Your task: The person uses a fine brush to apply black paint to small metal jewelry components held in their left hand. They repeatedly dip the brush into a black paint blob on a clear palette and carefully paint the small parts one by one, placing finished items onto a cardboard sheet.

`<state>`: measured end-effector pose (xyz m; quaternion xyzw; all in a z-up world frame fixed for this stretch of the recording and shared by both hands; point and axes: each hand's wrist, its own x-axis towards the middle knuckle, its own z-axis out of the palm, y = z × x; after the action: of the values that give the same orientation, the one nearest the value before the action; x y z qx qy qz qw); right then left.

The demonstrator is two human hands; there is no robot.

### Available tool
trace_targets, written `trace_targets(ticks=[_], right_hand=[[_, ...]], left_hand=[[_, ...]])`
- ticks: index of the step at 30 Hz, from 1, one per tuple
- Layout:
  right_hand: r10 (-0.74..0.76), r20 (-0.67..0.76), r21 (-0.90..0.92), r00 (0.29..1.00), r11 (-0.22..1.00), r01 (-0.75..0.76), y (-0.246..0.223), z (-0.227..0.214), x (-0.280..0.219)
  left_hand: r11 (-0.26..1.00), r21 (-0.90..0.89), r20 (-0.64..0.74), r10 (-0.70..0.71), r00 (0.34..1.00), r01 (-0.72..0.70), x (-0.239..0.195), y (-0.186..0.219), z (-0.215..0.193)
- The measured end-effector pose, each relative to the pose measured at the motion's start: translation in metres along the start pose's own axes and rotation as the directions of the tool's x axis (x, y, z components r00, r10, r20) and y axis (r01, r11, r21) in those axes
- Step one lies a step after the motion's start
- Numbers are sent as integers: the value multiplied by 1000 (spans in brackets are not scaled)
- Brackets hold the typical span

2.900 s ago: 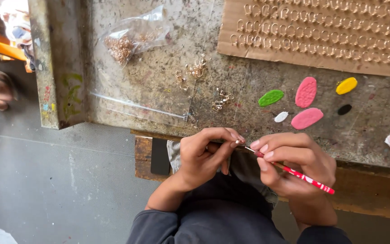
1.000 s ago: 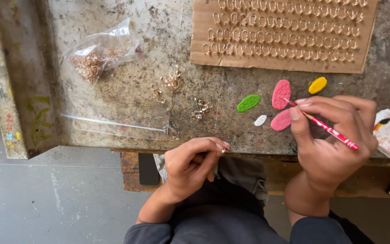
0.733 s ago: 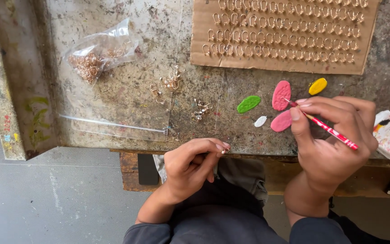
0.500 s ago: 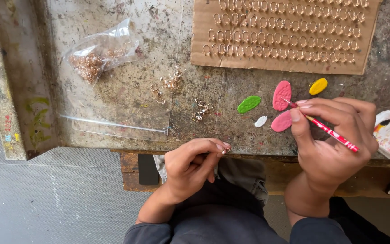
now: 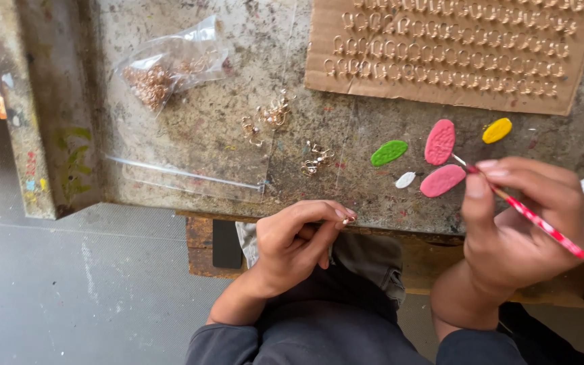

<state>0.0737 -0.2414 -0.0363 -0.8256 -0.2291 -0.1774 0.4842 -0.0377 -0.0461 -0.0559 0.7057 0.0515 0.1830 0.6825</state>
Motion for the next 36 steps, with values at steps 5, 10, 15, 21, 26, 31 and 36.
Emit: trace_targets(ticks=[5,10,15,21,26,31,36], right_hand=[[87,204,299,975,943,-147,-35,6,-10],[6,377,347,926,926,-148,-47,17,-10],[-40,408,203,912,978,-48,-45,17,-12],[-78,399,187,914,982,2,-41,19,-13],[-79,398,205,914,979,-5,-45,21,-10],[-70,390,214,918,977,-16,-45,22,-11],[-74,389,221,918,975,-15,-45,22,-11]], left_hand=[[999,-35,1,-36,999,36,-1,3,0],[997,-37,17,-64,998,65,-1,3,-1],[996,-62,30,-69,997,71,-4,1,-2],[996,-57,32,-68,997,69,-4,1,-2],[996,-47,39,-74,997,75,-4,1,-3],[996,-49,38,-77,996,78,-4,1,-3],[995,-56,39,-80,996,82,-5,0,-3]])
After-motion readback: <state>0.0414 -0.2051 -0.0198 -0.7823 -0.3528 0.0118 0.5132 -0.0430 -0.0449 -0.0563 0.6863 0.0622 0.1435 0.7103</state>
